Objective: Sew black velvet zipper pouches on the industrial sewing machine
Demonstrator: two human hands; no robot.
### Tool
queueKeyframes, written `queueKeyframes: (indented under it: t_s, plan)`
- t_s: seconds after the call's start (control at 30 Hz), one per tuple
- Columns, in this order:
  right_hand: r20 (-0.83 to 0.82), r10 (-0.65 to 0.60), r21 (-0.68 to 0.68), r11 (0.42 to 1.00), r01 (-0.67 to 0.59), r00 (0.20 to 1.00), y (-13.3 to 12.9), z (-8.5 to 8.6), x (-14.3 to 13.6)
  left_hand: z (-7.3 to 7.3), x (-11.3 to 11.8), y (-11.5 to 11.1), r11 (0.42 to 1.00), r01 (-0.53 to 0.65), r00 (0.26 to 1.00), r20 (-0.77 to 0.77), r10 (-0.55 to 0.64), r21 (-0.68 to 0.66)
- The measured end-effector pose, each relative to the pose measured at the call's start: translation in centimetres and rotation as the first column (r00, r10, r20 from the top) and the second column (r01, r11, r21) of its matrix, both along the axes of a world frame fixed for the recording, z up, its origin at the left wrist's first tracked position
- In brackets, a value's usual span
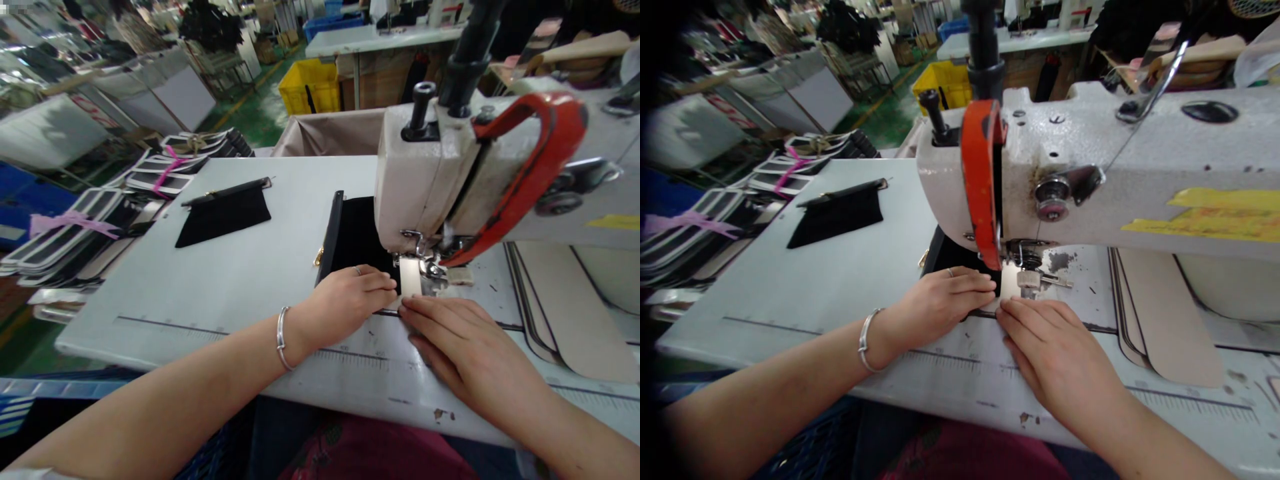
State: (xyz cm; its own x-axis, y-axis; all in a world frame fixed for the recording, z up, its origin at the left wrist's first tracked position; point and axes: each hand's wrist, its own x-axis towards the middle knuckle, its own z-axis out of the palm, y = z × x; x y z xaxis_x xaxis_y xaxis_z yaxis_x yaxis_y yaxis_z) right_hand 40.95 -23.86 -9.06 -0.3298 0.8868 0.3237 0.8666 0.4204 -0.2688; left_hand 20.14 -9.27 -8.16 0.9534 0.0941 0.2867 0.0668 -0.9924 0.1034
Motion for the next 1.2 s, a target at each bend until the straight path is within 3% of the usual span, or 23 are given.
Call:
queueKeyframes:
  t_s: [0.4, 0.53, 0.8, 0.97, 1.07, 1.2]
  plan:
    - [0.076, 0.001, -0.034, 0.999, 0.002, 0.997, 2.6, 0.0, 1.2, -0.5, 1.3, 2.1, 0.995, -0.088, 0.995, -0.055, 0.086, -0.037]
    - [0.108, -0.023, -0.05, 0.998, 0.029, 0.994, 3.2, -0.1, 1.3, -0.9, 1.7, 2.4, 0.988, -0.135, 0.991, -0.027, 0.134, -0.072]
    - [0.124, -0.062, -0.025, 0.998, 0.066, 0.99, 3.8, -0.5, 1.3, -1.4, 2.2, 2.8, 0.98, -0.2, 0.979, 0.049, 0.2, -0.008]
    - [0.133, -0.085, -0.017, 0.996, 0.088, 0.987, 4.2, -0.7, 1.0, -1.7, 2.6, 2.8, 0.974, -0.215, 0.974, 0.052, 0.219, -0.069]
    - [0.143, -0.088, -0.013, 0.996, 0.091, 0.986, 4.1, -1.3, 1.6, -0.8, 3.0, 2.6, 0.966, -0.208, 0.978, -0.044, 0.203, -0.151]
    - [0.05, -0.027, 0.116, 0.993, 0.021, 0.998, 3.5, -2.5, 2.1, 3.4, 3.0, 1.4, 0.969, -0.235, 0.943, -0.263, 0.206, -0.082]
